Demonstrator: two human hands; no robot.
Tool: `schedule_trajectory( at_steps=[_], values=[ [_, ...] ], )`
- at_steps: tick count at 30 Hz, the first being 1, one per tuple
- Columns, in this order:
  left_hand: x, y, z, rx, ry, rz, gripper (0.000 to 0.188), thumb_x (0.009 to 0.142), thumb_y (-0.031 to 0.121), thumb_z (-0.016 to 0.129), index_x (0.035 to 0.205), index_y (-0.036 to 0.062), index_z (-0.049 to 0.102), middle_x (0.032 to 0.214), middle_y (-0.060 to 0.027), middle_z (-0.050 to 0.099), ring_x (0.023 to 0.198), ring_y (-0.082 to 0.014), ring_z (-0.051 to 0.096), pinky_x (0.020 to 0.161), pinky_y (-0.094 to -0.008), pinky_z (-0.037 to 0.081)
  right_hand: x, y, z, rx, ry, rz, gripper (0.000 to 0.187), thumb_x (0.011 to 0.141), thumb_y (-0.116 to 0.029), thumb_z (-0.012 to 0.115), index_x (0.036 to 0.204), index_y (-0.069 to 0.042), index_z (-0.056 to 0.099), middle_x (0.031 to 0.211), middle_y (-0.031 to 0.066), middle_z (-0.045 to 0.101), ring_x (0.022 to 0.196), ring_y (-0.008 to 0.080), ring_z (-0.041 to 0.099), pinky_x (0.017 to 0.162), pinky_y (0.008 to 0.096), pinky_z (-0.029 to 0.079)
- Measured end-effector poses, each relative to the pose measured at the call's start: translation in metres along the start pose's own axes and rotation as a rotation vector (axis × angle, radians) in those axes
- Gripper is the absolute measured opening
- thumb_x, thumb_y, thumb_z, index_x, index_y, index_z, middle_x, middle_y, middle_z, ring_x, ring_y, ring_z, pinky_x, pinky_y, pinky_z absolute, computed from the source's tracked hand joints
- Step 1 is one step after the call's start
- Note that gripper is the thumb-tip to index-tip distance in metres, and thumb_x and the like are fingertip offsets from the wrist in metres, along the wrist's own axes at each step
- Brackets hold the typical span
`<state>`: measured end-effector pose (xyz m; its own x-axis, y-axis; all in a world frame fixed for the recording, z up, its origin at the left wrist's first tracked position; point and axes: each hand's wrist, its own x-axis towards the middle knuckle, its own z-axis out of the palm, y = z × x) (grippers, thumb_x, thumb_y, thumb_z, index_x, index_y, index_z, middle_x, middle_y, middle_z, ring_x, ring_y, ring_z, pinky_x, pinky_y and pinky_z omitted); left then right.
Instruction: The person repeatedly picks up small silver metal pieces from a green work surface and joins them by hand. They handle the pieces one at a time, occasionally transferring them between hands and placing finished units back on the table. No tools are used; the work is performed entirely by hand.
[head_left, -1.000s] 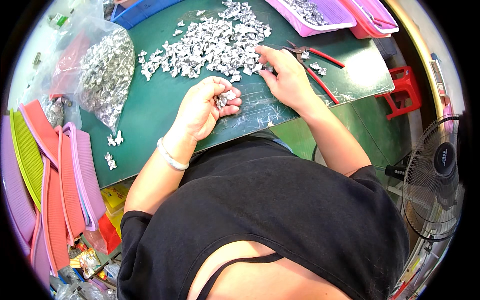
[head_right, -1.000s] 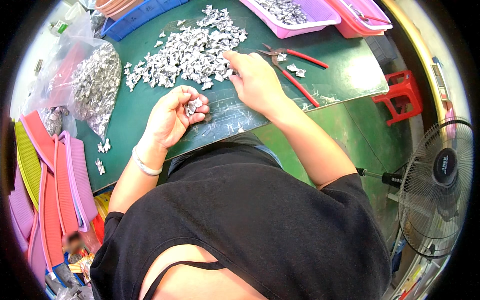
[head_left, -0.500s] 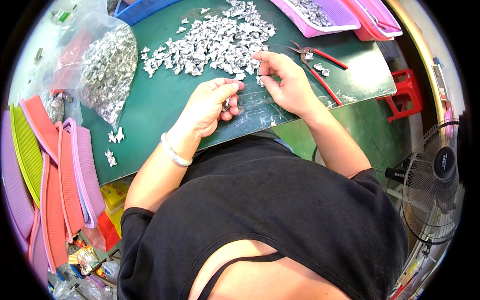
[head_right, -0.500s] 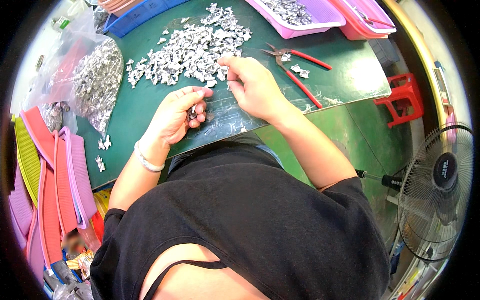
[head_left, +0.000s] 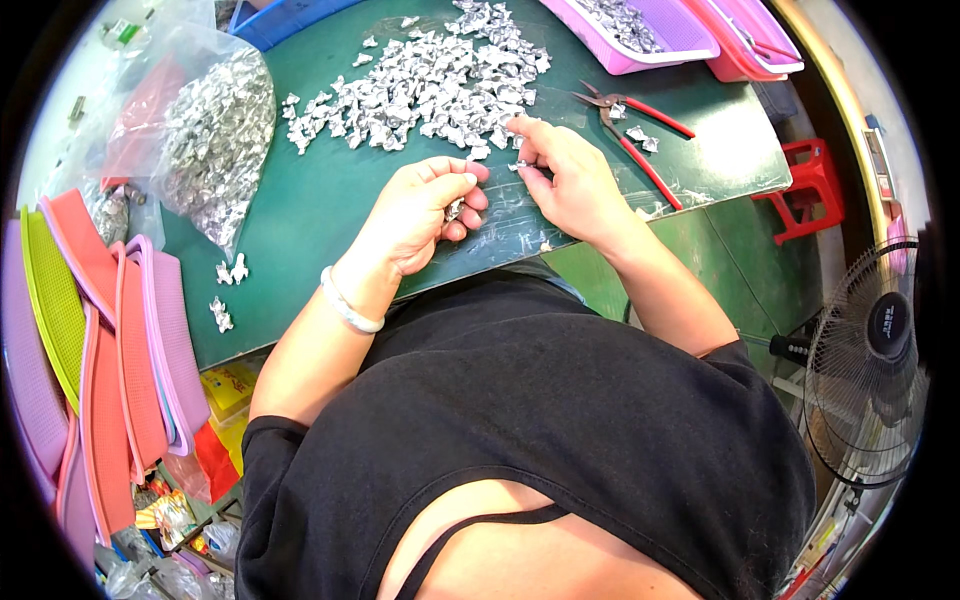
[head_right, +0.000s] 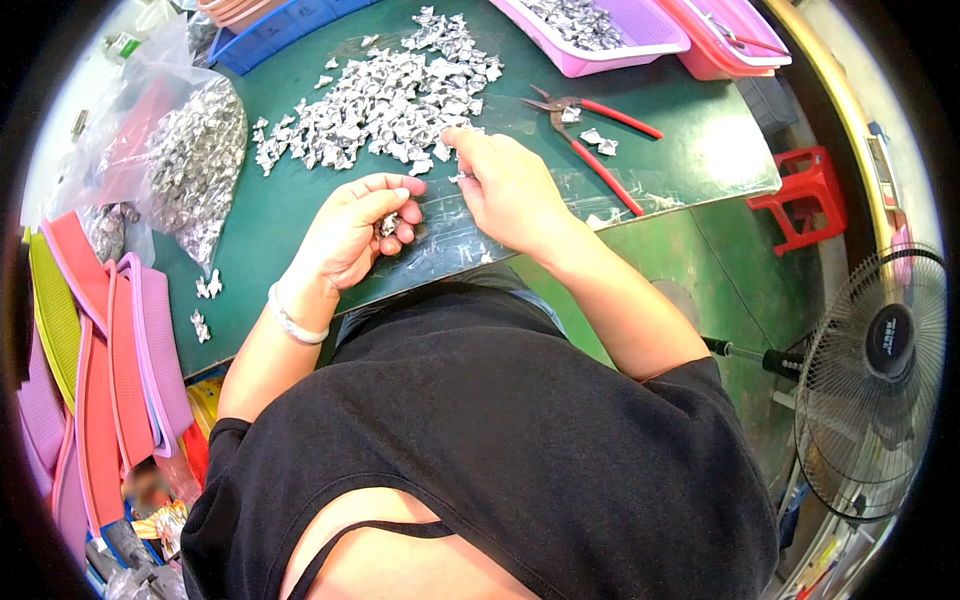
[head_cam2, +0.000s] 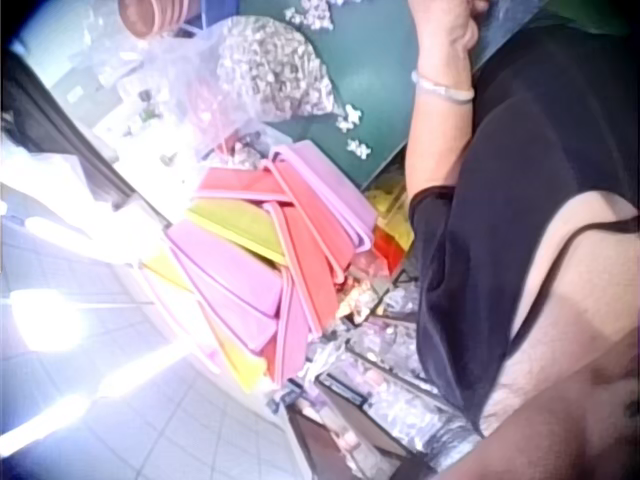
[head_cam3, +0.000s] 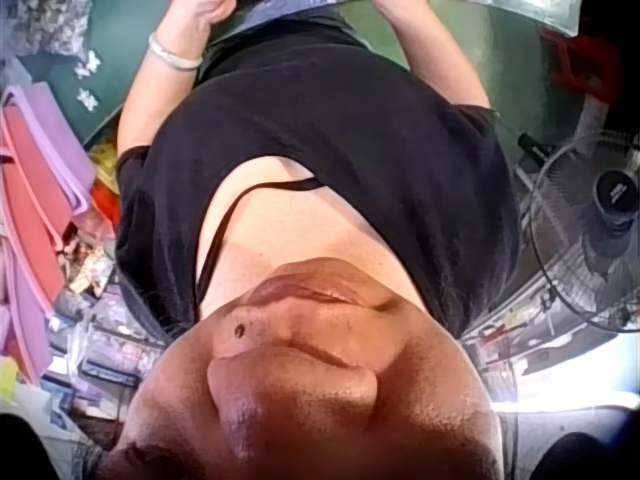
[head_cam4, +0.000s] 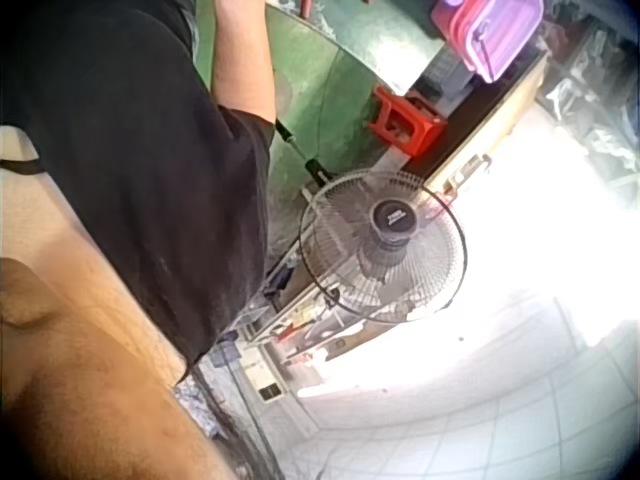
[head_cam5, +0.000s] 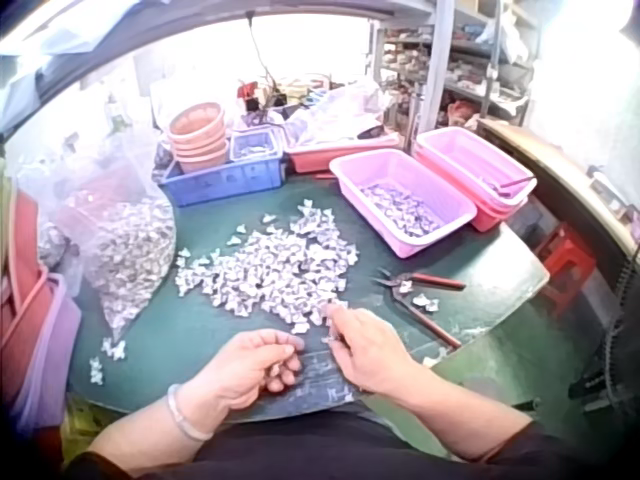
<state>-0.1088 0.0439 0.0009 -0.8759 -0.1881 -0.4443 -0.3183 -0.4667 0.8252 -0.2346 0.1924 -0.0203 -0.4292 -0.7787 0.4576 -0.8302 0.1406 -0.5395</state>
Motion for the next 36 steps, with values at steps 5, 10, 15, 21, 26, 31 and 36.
schedule_trajectory(
  at_steps=[5,10,15,21,26,31,36],
  values=[
    [0.000,0.001,0.007,0.037,0.032,-0.026,0.016,0.087,0.014,0.049,0.091,0.0006,0.057,0.069,-0.0048,0.058,0.053,-0.0090,0.052,0.042,-0.0172,0.037,-0.003,-0.009,-0.002,0.205,0.032,-0.038,0.046,0.070,0.007,0.060,0.114,-0.004,0.049,0.081,0.0074,0.057,0.072,0.0159,0.058,0.067,0.0263,0.048],
    [0.000,-0.002,0.009,0.039,0.008,-0.011,0.016,0.086,0.016,0.050,0.083,0.0019,0.057,0.066,-0.0043,0.057,0.051,-0.0092,0.051,0.041,-0.0181,0.036,-0.002,-0.018,-0.005,0.269,0.045,-0.108,0.048,0.070,0.008,0.061,0.115,-0.003,0.049,0.082,0.0071,0.057,0.072,0.0145,0.058,0.069,0.0254,0.048],
    [0.000,0.000,0.007,0.024,0.011,0.006,0.016,0.085,0.016,0.051,0.081,0.0017,0.057,0.065,-0.0045,0.057,0.050,-0.0086,0.051,0.041,-0.0174,0.036,-0.003,-0.016,-0.003,0.564,0.060,0.057,0.045,0.073,0.005,0.059,0.115,-0.004,0.046,0.079,0.0055,0.058,0.072,0.0139,0.056,0.064,0.0247,0.045],
    [-0.001,0.000,0.006,0.002,0.012,-0.002,0.015,0.085,0.015,0.052,0.081,0.0019,0.057,0.064,-0.0038,0.057,0.050,-0.0080,0.051,0.040,-0.0164,0.036,-0.004,-0.009,-0.004,0.909,-0.081,0.335,0.041,0.079,0.002,0.055,0.118,-0.001,0.041,0.080,0.0028,0.057,0.073,0.0068,0.053,0.065,0.0205,0.043],
    [-0.002,0.001,0.007,-0.007,0.001,0.000,0.015,0.084,0.014,0.053,0.079,0.0018,0.058,0.064,-0.0040,0.058,0.050,-0.0074,0.051,0.042,-0.0167,0.036,-0.002,-0.011,-0.009,0.986,-0.138,0.393,0.042,0.082,-0.002,0.055,0.121,-0.001,0.040,0.086,0.0030,0.057,0.075,0.0069,0.054,0.068,0.0203,0.044],
    [-0.002,0.000,0.006,-0.004,-0.003,0.027,0.013,0.083,0.013,0.054,0.078,0.0021,0.058,0.064,-0.0037,0.057,0.050,-0.0073,0.051,0.042,-0.0166,0.036,-0.001,-0.013,-0.010,0.987,-0.144,0.395,0.042,0.081,-0.002,0.056,0.121,-0.001,0.041,0.086,0.0028,0.057,0.075,0.0069,0.054,0.067,0.0201,0.044],
    [-0.001,-0.001,0.007,0.014,-0.007,0.040,0.012,0.083,0.013,0.055,0.082,0.0023,0.058,0.065,-0.0031,0.057,0.052,-0.0071,0.051,0.043,-0.0162,0.036,0.000,-0.012,-0.009,0.989,-0.128,0.388,0.042,0.080,0.000,0.056,0.120,0.000,0.042,0.084,0.0024,0.057,0.075,0.0063,0.054,0.068,0.0198,0.043]
  ],
)
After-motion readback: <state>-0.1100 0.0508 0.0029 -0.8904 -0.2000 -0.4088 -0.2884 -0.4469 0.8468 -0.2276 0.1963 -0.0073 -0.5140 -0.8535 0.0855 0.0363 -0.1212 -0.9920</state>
